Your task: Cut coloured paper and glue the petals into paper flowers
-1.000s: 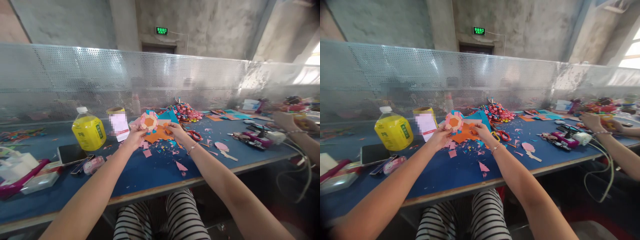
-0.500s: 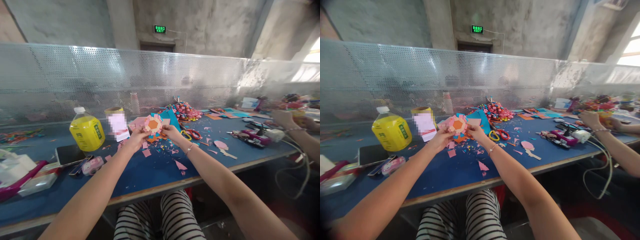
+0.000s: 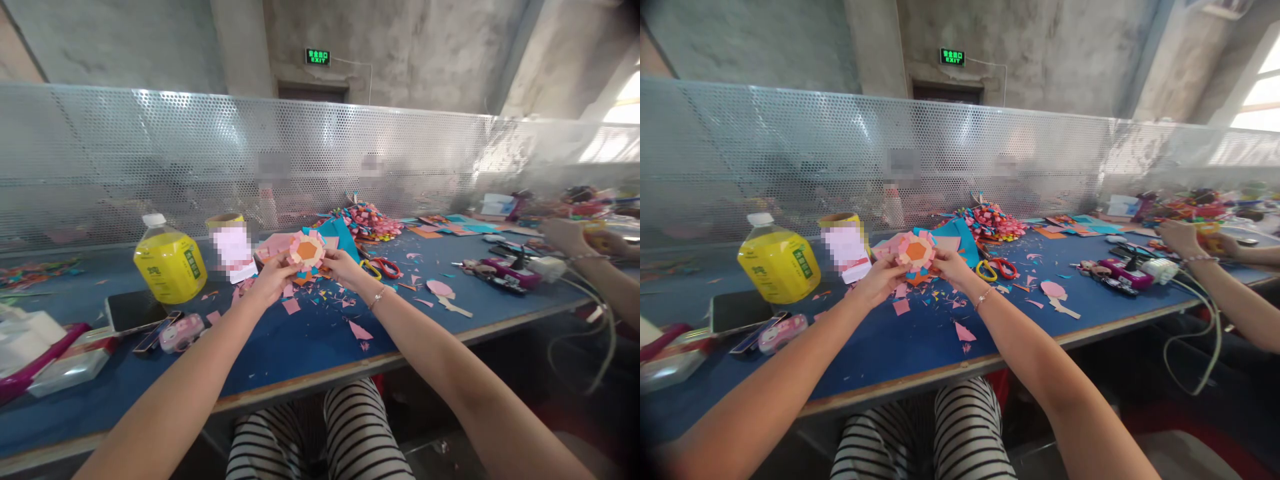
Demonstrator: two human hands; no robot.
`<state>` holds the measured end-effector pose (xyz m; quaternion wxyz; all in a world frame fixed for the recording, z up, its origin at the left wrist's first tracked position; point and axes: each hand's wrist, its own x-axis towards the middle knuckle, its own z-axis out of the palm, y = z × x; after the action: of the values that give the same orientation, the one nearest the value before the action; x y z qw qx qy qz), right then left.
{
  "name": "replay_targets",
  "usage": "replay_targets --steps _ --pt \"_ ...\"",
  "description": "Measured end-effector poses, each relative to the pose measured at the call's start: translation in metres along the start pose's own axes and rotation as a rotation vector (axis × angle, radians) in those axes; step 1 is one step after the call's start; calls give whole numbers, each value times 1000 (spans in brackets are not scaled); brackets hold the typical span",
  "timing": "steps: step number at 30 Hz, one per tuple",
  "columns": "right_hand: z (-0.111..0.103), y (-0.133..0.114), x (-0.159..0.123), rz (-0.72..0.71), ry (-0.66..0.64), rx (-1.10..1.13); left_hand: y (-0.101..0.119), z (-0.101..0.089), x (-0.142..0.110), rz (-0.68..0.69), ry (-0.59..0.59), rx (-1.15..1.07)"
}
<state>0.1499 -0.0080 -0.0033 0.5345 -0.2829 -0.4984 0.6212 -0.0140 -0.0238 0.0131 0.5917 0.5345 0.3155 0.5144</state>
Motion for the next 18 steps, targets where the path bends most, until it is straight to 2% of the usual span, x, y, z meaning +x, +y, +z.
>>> replay_targets --steps 11,18 --pt "1 -13 -8 83 -77 49 -2 -4 3 -7 40 22" --pt "-2 -14 -9 79 -106 68 -1 -3 3 -3 46 52"
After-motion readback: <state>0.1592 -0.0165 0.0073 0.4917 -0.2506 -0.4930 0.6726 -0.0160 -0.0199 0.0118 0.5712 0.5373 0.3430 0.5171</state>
